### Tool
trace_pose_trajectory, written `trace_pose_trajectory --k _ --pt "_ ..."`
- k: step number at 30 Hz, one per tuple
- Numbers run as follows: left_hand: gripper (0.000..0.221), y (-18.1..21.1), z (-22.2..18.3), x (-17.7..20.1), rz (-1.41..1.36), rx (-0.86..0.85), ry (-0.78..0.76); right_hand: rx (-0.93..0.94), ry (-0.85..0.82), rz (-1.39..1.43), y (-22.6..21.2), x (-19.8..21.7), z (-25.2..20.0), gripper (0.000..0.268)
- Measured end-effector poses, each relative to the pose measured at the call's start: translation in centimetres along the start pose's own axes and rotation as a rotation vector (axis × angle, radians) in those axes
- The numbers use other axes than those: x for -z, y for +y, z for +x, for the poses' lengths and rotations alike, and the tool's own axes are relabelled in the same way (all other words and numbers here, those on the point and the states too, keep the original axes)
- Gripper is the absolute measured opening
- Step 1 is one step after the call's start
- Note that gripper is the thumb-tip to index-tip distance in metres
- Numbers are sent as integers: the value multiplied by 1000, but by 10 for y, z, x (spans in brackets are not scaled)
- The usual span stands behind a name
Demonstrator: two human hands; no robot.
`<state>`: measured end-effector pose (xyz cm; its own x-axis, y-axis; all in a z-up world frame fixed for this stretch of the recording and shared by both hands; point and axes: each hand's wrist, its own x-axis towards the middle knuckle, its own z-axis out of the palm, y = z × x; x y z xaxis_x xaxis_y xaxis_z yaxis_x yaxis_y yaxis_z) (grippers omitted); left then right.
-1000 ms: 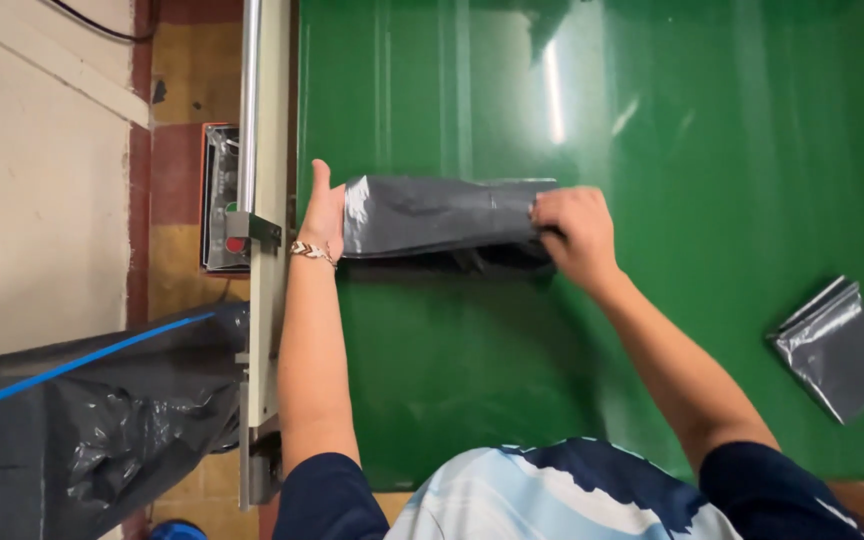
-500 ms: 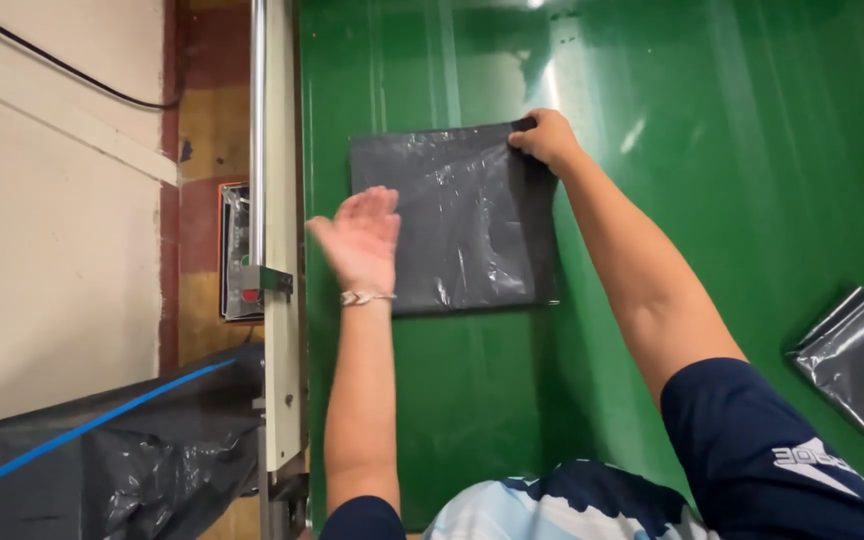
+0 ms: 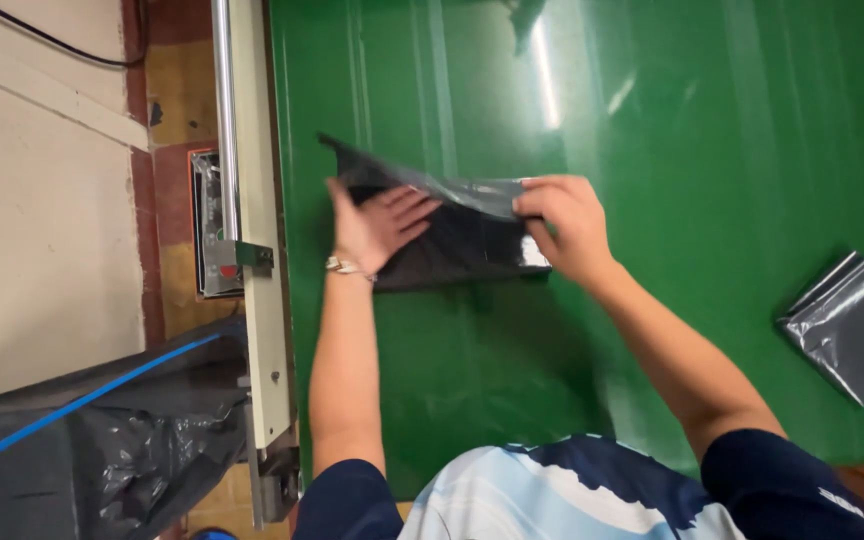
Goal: Picking up plastic bags from a conveyor belt, folding them into rectangles, and stacking them into a red plastic crate.
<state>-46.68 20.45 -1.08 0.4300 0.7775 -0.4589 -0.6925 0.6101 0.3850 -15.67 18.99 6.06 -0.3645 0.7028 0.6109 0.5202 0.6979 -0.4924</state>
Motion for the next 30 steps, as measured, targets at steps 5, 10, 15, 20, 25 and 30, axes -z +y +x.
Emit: trace_pose_trajectory --k 5,10,15,20,25,30 --pt "90 29 -49 23 -127 -115 202 145 40 -136 -2 -10 -56 21" --pt "27 33 17 185 233 -327 255 156 -73 -274 9 -19 -81 26" --pt "49 17 -25 65 1053 -542 754 189 -92 -288 13 -24 -86 25" --pt "53 -8 -73 15 2056 -898 747 178 -134 -324 13 -25 -90 19" --pt "22 -28 -84 43 2714 -1505 151 223 -214 -483 -37 -30 -64 43" --pt "14 -45 -70 50 2766 -1423 -73 299 -242 -248 -89 -89 -77 58"
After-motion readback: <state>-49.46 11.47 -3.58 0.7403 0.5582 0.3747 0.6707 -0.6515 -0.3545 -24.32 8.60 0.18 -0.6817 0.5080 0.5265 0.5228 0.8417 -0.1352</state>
